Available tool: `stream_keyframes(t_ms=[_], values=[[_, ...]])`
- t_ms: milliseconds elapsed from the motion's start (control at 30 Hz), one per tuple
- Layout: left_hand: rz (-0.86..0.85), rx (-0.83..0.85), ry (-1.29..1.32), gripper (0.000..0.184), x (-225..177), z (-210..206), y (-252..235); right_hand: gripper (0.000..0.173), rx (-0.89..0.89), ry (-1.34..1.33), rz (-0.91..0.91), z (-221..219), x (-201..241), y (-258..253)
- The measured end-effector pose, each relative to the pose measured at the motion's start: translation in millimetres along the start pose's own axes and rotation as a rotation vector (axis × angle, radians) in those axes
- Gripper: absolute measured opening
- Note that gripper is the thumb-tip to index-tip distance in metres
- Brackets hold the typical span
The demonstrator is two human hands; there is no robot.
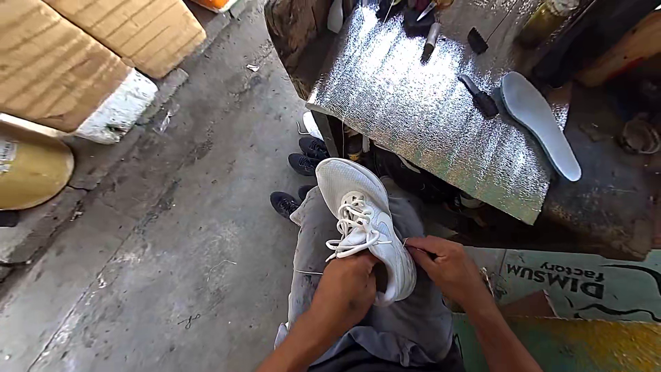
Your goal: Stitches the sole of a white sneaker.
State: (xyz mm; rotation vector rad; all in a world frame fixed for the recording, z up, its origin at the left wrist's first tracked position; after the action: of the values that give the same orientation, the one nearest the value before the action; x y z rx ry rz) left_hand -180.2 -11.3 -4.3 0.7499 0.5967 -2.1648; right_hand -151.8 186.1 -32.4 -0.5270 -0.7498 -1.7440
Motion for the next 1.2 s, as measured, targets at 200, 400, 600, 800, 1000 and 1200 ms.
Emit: stream_keyframes(t_ms=[200, 400, 600, 800, 1000, 1200], values=[[0.002, 0.025, -0.015, 0.024, -0.5, -1.2, 7.1, 0.02, 0.221, -0.24, 0.138, 26.0, -47.4, 12.3], [-0.008, 0.25, -0.087, 0.016, 11.6, -2.5, 11.1, 0.03, 0.175, 0.321, -0.694, 39.0, -324.9, 47.3], [0.017, 0.238, -0.072, 0.015, 4.6, -4.5, 5.4, 0.083, -0.065, -0.176, 0.0, 18.5, -50.7, 40.3], [0.021, -0.019, -0.19, 0.022, 1.4, 52.7, 43.5, 0.087, -0.014, -0.049, 0.144, -14.6, 14.1, 16.5], [0.041, 0.001, 0.069, 0.023, 42.1, 90.2, 113.5, 0.089, 0.013, 0.013, 0.042, -11.6, 13.3, 24.9], [-0.325, -0.081, 0.892, 0.028, 6.1, 71.3, 83.3, 0.026, 0.414, -1.03, -0.038, -0.2, -5.7, 5.7]])
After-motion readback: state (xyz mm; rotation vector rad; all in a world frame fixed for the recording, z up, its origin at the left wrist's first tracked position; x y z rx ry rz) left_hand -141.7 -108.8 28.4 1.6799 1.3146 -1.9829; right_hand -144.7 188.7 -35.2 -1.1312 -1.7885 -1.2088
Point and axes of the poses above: each hand's wrist, its own y-axis away from the middle knuckle, its own z-axis out of the back of the hand, x = y × z, the point moved 6 cm from there along -y, towards the middle knuckle, and after that the axes turned 13 degrees about -z, right-handed, at the moved point
